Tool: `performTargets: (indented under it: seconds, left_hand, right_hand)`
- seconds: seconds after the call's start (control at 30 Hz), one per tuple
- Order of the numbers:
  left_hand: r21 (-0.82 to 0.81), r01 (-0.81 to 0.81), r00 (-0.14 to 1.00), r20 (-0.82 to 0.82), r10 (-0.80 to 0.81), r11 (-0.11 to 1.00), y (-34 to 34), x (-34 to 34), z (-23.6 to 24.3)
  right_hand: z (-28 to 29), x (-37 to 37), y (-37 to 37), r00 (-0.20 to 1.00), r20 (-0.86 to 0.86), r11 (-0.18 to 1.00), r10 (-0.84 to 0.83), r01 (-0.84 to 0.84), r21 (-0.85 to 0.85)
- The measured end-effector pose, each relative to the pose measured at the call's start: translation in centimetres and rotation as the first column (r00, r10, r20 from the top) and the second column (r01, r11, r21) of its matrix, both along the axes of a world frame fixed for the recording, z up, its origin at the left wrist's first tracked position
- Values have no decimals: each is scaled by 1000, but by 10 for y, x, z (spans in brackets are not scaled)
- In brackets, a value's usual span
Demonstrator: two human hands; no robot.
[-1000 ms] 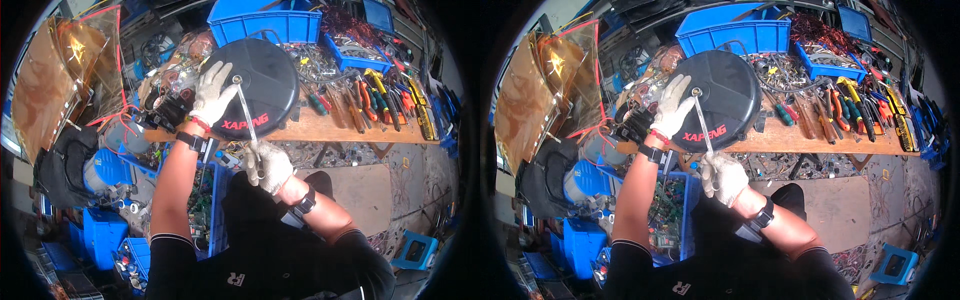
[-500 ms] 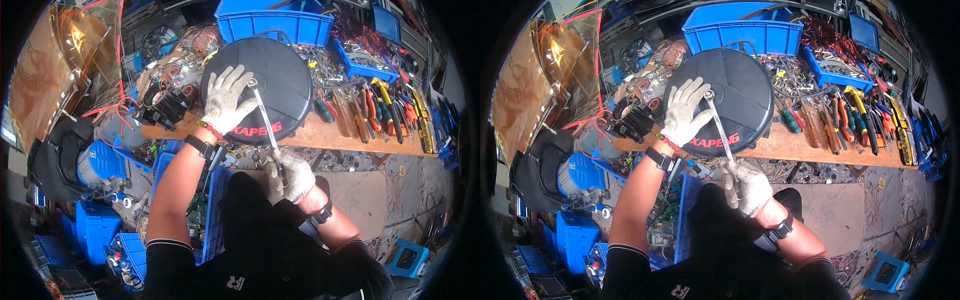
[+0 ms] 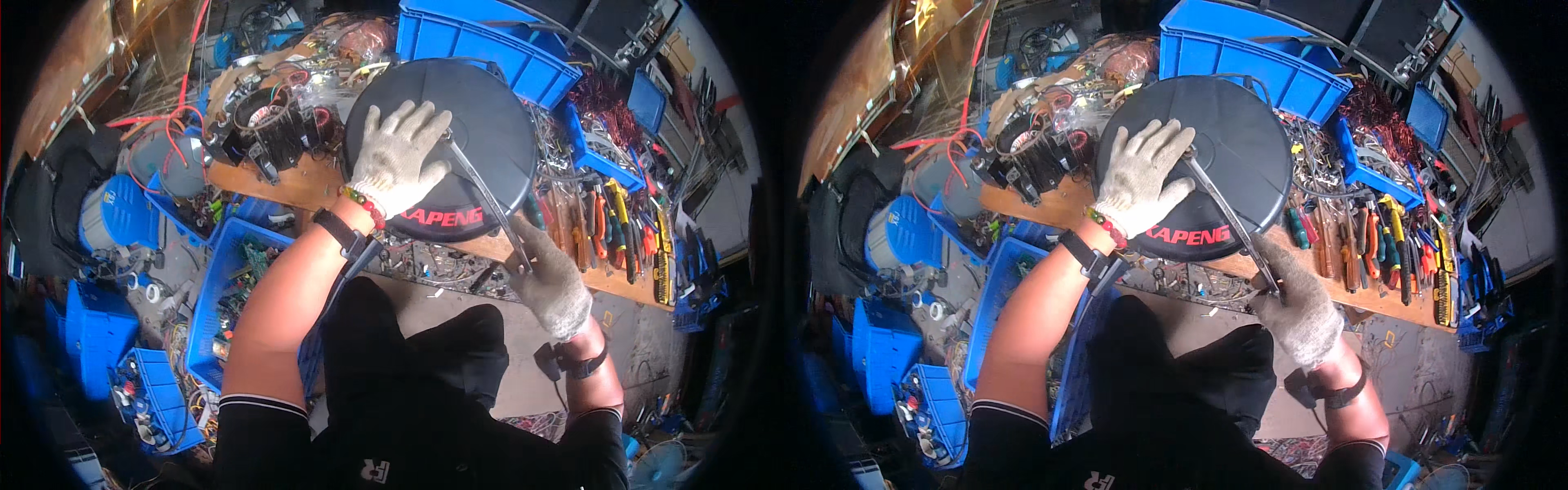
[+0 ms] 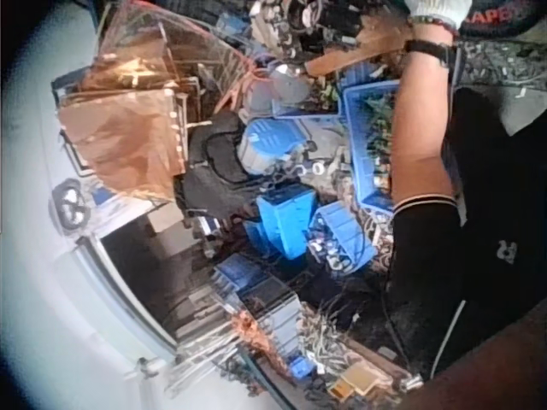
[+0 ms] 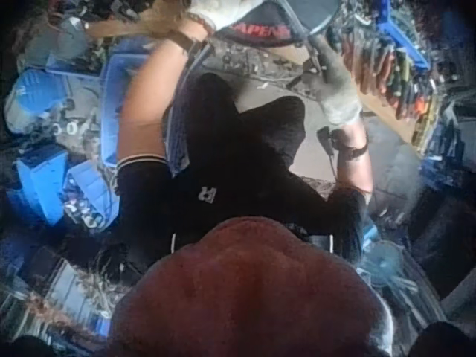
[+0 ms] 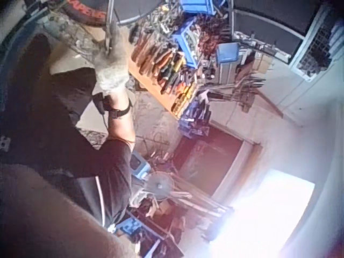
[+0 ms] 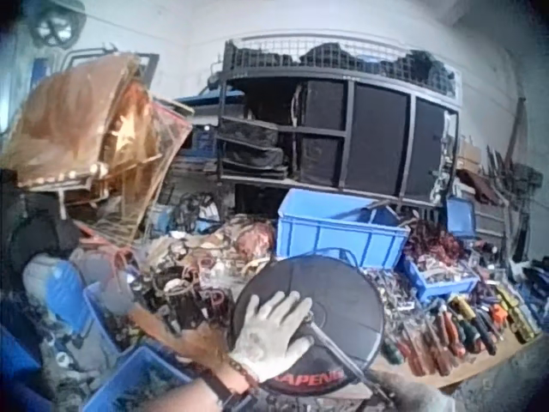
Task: Disassembling a black circular electronic component using a wrench and a screwdriver at a workbench.
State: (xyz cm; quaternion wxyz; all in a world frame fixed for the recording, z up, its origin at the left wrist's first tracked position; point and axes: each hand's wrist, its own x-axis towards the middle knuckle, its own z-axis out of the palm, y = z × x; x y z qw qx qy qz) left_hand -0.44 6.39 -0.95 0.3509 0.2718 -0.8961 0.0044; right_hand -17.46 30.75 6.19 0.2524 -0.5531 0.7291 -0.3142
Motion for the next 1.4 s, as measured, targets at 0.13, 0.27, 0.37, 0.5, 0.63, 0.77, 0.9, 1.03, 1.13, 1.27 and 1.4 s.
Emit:
performTargets:
  seconds: [0.13,0.27,0.37,0.5,0.63,0.77,0.9,1.03,1.13,1.27,1.4]
  left_hand:
    - [13,9,1000,-21,-9,1000,-5,-6,-5]
    - [-1,-3,998,-58,3,1000,-10,-4,-9]
    - [-30,-51,997,-61,50,998,-10,2,-11]
    - [-46,-51,996,-81,47,998,-5,-7,-9]
    - [-38,-49,994,-97,46,998,-6,-7,-10]
    - [-32,-52,996,-73,49,998,0,-9,-6]
    - [13,-60,996,-71,61,998,-4,-2,-9]
    - [9,-50,998,-41,50,999,-4,-5,-7]
    - [20,-68,997,-25,69,997,-3,-9,-7]
    - [0,-69,997,-34,69,998,-3,-2,-8]
    - [5,-61,997,-45,61,998,0,-6,-7]
  right_hand:
    - [23,-13,-8,974,-225,996,-9,-11,-89]
    - [56,-29,-22,962,-268,998,-54,60,14]
    - [52,-28,-36,985,-155,996,-72,79,41]
    - [17,-9,-33,810,-574,991,119,-61,118]
    - [-34,3,-25,871,-485,994,83,-36,105]
    - [-58,0,-11,796,-592,977,123,-203,-70]
    - [-21,5,-19,514,-857,989,-34,144,47]
    - [0,-20,-17,372,-927,997,-45,-35,-62]
    - [29,-19,-24,275,-958,994,81,51,99]
    - [76,-15,-40,382,-896,971,228,-16,240]
    - [89,-35,-42,333,-917,970,221,-174,171]
